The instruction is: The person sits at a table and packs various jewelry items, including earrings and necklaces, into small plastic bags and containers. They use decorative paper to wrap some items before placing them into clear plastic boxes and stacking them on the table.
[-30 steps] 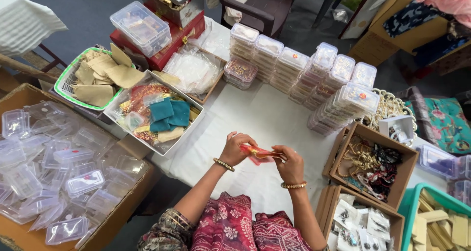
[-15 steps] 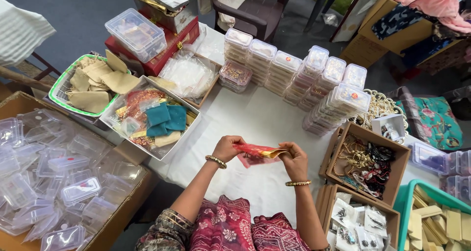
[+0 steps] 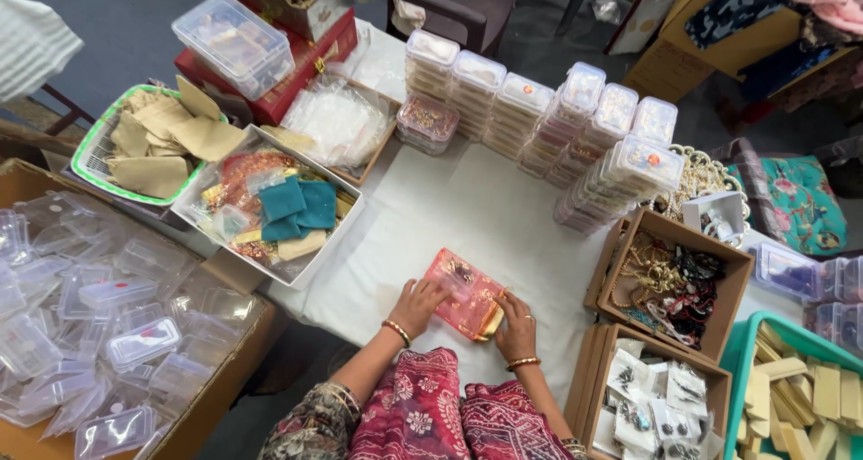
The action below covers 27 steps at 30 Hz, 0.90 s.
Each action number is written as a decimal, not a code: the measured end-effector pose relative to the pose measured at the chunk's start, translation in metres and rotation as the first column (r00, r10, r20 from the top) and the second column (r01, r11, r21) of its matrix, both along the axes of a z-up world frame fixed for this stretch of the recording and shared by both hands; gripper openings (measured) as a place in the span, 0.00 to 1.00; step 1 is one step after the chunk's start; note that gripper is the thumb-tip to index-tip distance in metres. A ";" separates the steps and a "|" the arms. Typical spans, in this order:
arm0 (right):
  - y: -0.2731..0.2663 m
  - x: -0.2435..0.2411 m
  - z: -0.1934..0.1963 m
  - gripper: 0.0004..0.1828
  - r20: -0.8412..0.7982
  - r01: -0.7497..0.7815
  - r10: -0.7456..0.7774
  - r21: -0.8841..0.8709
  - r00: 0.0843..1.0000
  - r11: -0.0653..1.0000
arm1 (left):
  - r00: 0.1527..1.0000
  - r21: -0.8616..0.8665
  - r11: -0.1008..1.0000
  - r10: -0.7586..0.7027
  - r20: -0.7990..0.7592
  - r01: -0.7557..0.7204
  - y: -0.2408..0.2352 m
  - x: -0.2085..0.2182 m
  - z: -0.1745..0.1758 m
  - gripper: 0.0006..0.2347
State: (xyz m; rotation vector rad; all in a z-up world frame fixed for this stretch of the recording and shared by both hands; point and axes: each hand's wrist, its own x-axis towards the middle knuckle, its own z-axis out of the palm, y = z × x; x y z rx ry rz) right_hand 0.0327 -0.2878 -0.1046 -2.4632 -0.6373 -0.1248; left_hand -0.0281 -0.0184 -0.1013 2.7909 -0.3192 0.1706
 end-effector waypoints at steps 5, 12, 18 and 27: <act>0.004 -0.028 0.009 0.39 0.029 -0.029 0.033 -0.122 0.999 0.992 | 0.992 0.084 0.994 -0.077 0.101 0.069 0.017 0.007 -0.008 0.22; 0.007 -0.028 -0.004 0.19 0.112 -0.110 0.126 -0.140 0.986 0.984 | 0.990 -0.103 0.990 -0.085 0.111 0.096 0.027 0.018 -0.009 0.05; 0.027 0.008 0.062 0.12 0.019 0.061 -0.068 0.256 0.998 0.965 | 0.988 -0.562 0.817 0.152 -0.004 -0.128 0.028 0.031 0.039 0.04; 0.018 0.049 0.047 0.06 -0.399 0.306 -0.027 0.654 0.916 0.692 | 0.957 -0.818 0.498 0.147 -0.250 -0.290 0.033 0.055 0.082 0.04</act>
